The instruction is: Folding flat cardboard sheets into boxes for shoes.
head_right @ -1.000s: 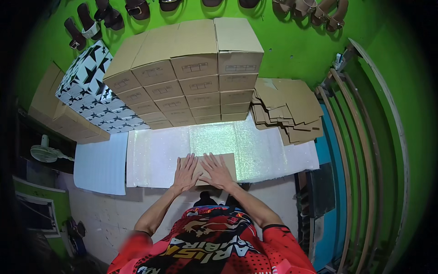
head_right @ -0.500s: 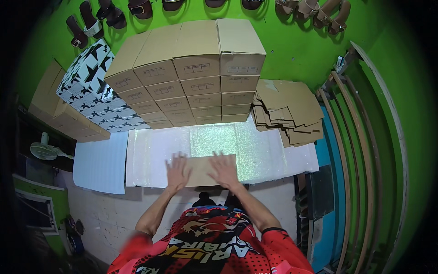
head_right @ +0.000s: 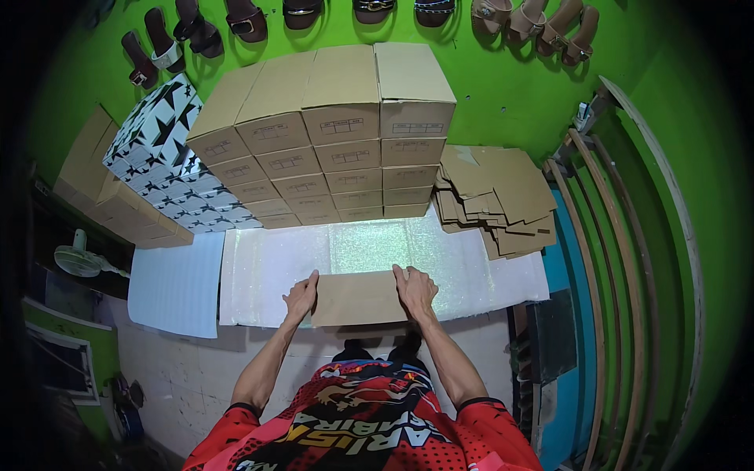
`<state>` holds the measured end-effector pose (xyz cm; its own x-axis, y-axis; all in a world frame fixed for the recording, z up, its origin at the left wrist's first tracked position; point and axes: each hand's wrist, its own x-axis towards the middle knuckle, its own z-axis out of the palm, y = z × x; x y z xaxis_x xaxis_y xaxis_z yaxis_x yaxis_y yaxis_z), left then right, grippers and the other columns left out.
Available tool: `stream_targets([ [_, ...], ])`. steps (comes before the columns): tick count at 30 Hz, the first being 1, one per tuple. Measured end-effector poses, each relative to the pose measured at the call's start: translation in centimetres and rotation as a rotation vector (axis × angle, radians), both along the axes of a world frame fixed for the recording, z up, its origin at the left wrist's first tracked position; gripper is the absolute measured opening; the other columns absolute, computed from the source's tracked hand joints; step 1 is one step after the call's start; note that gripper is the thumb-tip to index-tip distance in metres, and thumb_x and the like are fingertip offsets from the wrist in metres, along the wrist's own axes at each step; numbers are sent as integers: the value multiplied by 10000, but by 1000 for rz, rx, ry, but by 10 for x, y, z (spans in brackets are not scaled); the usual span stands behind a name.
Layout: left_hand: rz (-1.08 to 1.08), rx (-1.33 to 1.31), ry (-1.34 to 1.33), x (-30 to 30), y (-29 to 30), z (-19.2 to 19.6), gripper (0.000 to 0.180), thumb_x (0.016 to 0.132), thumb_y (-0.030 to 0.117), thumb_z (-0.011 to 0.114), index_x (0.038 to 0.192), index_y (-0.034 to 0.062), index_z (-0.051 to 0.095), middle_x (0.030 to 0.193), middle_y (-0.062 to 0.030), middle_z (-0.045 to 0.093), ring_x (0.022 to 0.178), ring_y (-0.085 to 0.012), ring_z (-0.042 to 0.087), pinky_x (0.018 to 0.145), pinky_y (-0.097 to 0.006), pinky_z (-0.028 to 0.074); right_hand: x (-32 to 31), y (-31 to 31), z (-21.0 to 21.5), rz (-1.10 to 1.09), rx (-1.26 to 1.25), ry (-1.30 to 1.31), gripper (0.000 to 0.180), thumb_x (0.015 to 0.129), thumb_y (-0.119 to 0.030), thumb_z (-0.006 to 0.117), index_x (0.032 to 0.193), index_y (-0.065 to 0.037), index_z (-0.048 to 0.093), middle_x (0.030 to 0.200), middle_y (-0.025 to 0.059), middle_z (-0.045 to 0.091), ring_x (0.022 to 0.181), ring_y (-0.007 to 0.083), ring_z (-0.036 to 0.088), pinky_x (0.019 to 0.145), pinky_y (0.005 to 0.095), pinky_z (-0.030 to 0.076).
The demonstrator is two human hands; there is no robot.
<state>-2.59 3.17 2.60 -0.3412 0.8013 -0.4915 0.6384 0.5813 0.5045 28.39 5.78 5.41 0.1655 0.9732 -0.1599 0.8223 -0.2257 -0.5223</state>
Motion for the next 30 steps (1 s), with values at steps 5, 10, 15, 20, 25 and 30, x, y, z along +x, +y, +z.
stream_targets([
  [5, 118, 375, -188, -8, 25, 45, 697, 996, 672, 534, 1290, 78, 750, 1208, -206, 762, 1224, -398, 681, 1126, -487, 444, -8, 21, 61, -47, 164, 130, 701, 971, -616, 601, 1257, 10, 732, 933, 314, 746, 963, 497, 728, 881, 576, 547],
  [10, 94, 665, -469, -16, 28, 71, 469, 981, 262, 694, 1370, 5, 645, 1277, -165, 744, 1334, -335, 627, 1134, -364, 432, -13, 30, 80, -44, 385, 337, 544, 926, -381, 710, 1351, -43, 679, 1184, 258, 735, 1110, 451, 696, 959, 503, 540],
  [15, -87, 728, -270, -10, -11, 32, 859, 884, 64, 743, 1638, 96, 332, 1558, -159, 550, 1491, -293, 471, 1262, -539, 240, -2, -1, 35, 148, 427, 339, 877, 863, -194, 745, 1629, -64, 339, 1284, 214, 558, 1194, 404, 604, 989, 474, 533],
  [20, -121, 510, -150, -1, -67, -16, 873, 935, 289, 743, 1673, 185, 289, 1635, -137, 453, 1567, -372, 329, 1172, -818, 37, 7, -44, 8, 198, 321, 68, 853, 865, -336, 817, 1561, -57, 409, 1249, 213, 584, 1148, 385, 598, 933, 479, 508],
  [25, -165, 438, -193, 8, -84, -20, 894, 992, 536, 647, 1692, 163, 237, 1625, -162, 460, 1510, -367, 421, 1186, -787, -17, 17, -55, 6, 22, 213, 197, 602, 989, -527, 655, 1274, 3, 631, 1090, 194, 695, 1009, 381, 683, 883, 486, 527],
  [30, -213, 343, -190, 11, -97, -33, 949, 1007, 549, 613, 1710, 147, 120, 1735, -193, 236, 1618, -364, 184, 1198, -759, -51, 18, -56, -1, 77, -4, 173, 508, 1023, -483, 607, 1249, -40, 710, 1143, 185, 735, 1110, 378, 675, 946, 473, 507],
])
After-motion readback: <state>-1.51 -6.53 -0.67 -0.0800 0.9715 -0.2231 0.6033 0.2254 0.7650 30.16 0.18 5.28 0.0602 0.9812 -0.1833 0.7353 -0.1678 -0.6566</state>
